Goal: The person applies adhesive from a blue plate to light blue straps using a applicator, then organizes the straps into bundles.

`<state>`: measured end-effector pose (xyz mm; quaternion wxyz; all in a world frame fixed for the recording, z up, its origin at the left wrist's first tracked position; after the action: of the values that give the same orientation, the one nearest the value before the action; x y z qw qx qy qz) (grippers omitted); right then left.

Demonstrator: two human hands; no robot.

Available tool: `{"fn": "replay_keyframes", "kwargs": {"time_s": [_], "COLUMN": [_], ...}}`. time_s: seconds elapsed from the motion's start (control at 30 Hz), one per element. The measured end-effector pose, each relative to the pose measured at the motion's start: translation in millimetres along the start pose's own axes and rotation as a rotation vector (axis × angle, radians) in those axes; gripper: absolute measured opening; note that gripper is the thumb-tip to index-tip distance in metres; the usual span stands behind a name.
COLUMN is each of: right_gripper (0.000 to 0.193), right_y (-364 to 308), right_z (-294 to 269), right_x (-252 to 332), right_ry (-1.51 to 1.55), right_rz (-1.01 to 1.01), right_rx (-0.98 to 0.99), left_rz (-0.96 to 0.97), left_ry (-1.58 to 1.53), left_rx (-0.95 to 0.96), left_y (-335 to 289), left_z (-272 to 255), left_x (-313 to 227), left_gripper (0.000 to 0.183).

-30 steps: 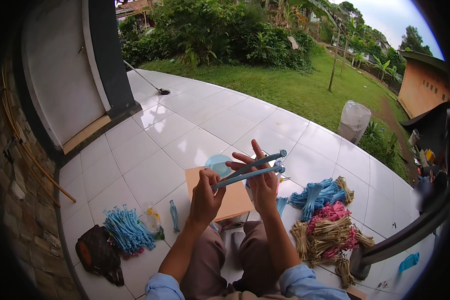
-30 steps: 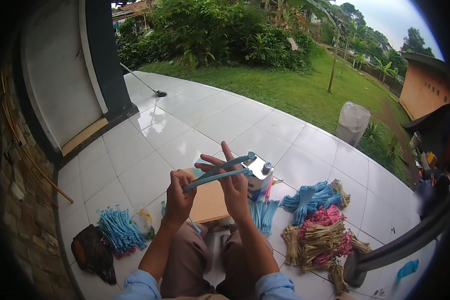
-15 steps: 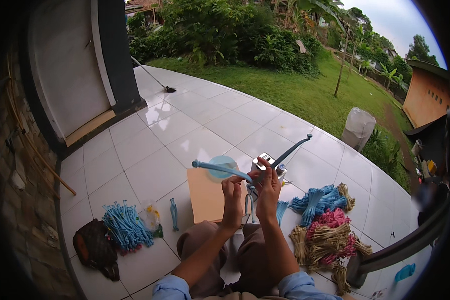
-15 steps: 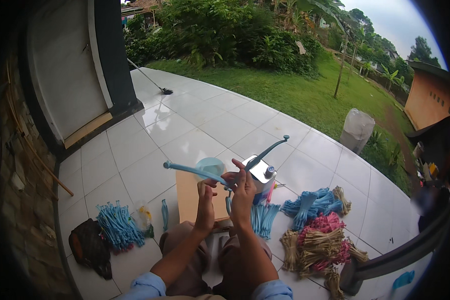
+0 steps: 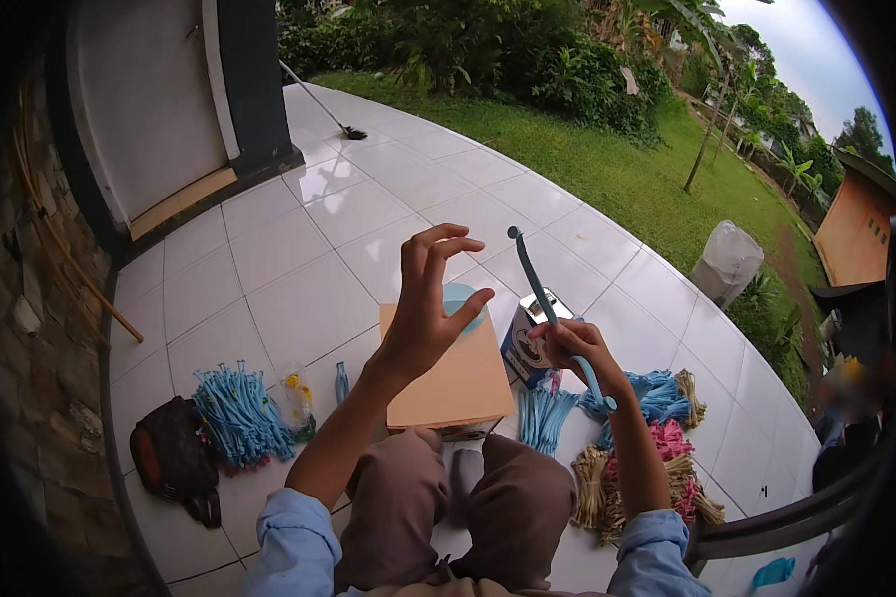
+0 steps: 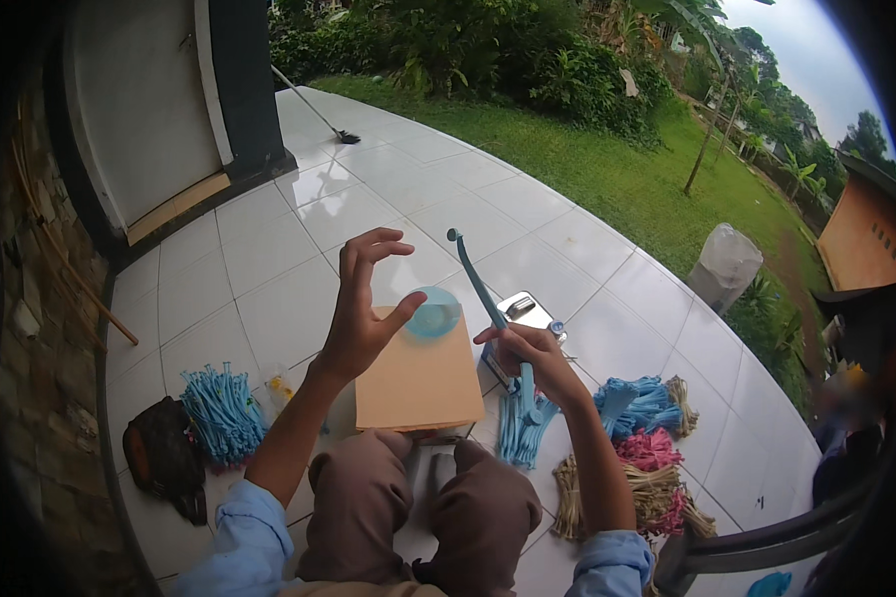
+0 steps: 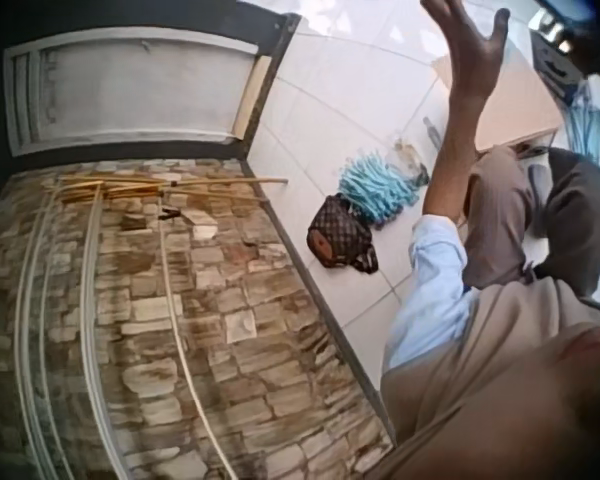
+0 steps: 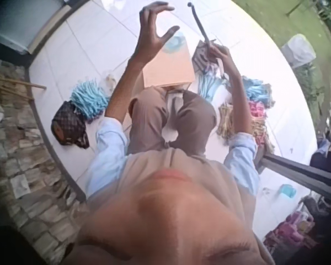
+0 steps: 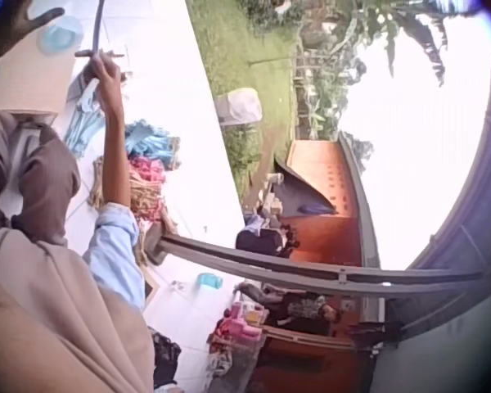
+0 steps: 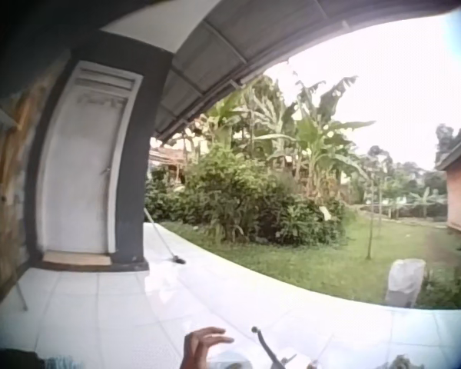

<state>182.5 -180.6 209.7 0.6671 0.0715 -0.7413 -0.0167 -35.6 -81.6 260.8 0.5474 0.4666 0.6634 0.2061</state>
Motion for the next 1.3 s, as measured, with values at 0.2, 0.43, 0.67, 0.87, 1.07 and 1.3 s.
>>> {"fn": "replay_keyframes", "kwargs": {"time_s": [0.2, 0.43, 0.67, 0.87, 1.07, 1.3], "right_gripper": [0.038, 0.03, 0.052, 0.053, 0.047, 0.043], "right_y": [21, 51, 78, 74, 86, 98], "right_z": [-12, -50, -63, -58, -35, -39], "right_x": [-40, -67, -153, -198, -209, -201], "right_ry": [0.084, -0.109, -0.203, -0.269, -0.244, -0.263], "right_rz": [0.137, 0.302, 0.444, 0.192, 0.23, 0.222], "right_rx": [0.207, 0.319, 0.244, -0.082, -0.073, 0.013], "left_rz": [0.275, -0.39, -0.874, -0.705, -0.372, -0.221], "left_ry": [0.187, -0.362, -0.279, 0.06, 0.327, 0.112], "left_rx": [0.358, 0.417, 0.36, 0.2, 0.421, 0.601], "left_y": [8, -11, -76, -122, -122, -128], "left_z": [27, 41, 55, 68, 76, 104], "left_x": [58, 132, 172, 192, 182, 191], "left_gripper": [0.057, 0.021, 0.016, 0.012, 0.031, 0.029]}}
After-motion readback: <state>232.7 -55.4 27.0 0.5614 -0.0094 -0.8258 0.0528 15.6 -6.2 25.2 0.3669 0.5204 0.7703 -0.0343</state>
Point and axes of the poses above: each hand's wrist, its own y-axis towards the middle knuckle, its own z-axis out of the palm, x = y × z, the point moved 1 cm from there along y, towards the middle knuckle, and after that the axes turned 5 degrees about -y, right-handed, at the moved point
